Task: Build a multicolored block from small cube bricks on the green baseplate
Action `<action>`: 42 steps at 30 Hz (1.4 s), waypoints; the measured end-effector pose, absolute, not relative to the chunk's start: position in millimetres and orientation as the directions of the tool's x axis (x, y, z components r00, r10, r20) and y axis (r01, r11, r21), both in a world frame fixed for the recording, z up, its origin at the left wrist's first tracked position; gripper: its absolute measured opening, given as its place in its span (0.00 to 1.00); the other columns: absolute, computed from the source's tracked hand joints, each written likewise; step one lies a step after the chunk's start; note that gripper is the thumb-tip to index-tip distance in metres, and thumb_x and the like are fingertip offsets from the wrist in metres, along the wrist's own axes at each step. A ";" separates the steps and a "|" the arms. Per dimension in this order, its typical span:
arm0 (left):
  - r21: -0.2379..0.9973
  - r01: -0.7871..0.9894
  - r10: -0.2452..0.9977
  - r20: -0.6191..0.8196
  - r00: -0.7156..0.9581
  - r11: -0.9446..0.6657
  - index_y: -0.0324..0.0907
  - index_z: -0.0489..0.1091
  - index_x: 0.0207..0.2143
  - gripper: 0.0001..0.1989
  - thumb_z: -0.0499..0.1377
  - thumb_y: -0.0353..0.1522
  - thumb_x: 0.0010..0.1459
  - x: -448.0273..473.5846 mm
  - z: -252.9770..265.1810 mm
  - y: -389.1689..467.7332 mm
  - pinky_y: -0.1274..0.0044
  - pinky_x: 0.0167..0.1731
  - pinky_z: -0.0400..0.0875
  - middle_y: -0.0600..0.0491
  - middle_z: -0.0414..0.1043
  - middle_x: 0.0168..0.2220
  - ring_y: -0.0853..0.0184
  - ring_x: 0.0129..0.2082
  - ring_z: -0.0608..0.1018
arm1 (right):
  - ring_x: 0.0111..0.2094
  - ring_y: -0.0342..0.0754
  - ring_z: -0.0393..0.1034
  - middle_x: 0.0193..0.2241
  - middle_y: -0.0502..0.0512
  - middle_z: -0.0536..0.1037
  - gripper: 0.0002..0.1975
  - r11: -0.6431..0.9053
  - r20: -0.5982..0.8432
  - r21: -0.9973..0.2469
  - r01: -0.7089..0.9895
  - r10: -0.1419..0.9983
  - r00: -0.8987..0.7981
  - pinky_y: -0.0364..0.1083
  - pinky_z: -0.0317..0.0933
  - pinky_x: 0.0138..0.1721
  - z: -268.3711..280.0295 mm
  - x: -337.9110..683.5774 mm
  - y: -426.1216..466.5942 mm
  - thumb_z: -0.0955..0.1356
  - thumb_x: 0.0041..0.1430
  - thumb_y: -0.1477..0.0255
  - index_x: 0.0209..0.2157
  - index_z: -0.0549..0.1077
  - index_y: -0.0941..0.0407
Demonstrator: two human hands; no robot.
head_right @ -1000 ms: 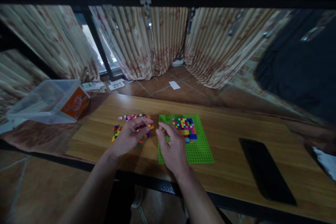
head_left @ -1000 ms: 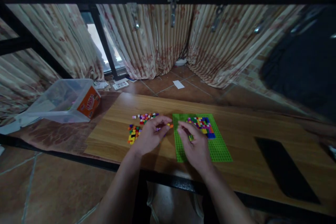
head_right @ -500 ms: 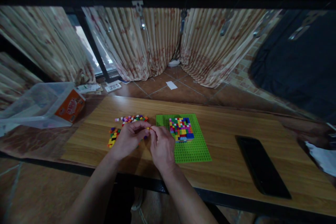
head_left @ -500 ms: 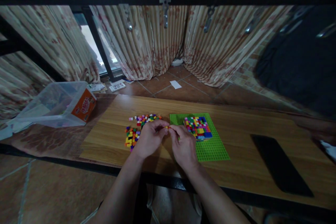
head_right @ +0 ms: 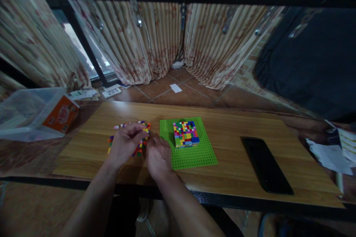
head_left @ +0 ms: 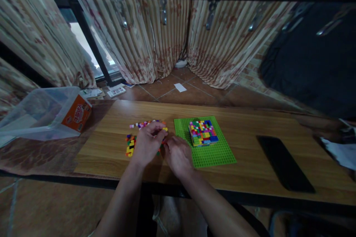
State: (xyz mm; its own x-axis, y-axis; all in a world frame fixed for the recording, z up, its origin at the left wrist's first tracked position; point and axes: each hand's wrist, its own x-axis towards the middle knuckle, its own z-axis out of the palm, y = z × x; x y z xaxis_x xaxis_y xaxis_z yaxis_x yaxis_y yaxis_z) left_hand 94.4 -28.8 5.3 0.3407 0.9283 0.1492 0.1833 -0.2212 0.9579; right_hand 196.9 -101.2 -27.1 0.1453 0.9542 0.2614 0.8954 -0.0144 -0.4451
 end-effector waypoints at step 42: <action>0.685 0.486 0.824 0.325 0.464 -0.543 0.42 0.72 0.32 0.02 0.61 0.28 0.58 176.6 -7.3 -81.6 0.71 0.43 0.69 0.53 0.78 0.32 0.65 0.34 0.79 | 0.28 0.46 0.74 0.28 0.53 0.81 0.08 0.134 0.377 -0.924 0.357 0.465 0.801 0.46 0.69 0.33 3.0 315.9 -138.1 0.71 0.53 0.66 0.31 0.79 0.57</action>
State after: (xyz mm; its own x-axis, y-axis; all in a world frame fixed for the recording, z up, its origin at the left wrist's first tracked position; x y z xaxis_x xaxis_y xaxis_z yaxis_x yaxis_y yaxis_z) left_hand 176.6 -81.6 -7.3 0.4637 0.8244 0.3246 0.4858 -0.5430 0.6850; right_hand 315.9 -138.1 3.0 0.8008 0.4652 0.3773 0.3574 0.1343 -0.9242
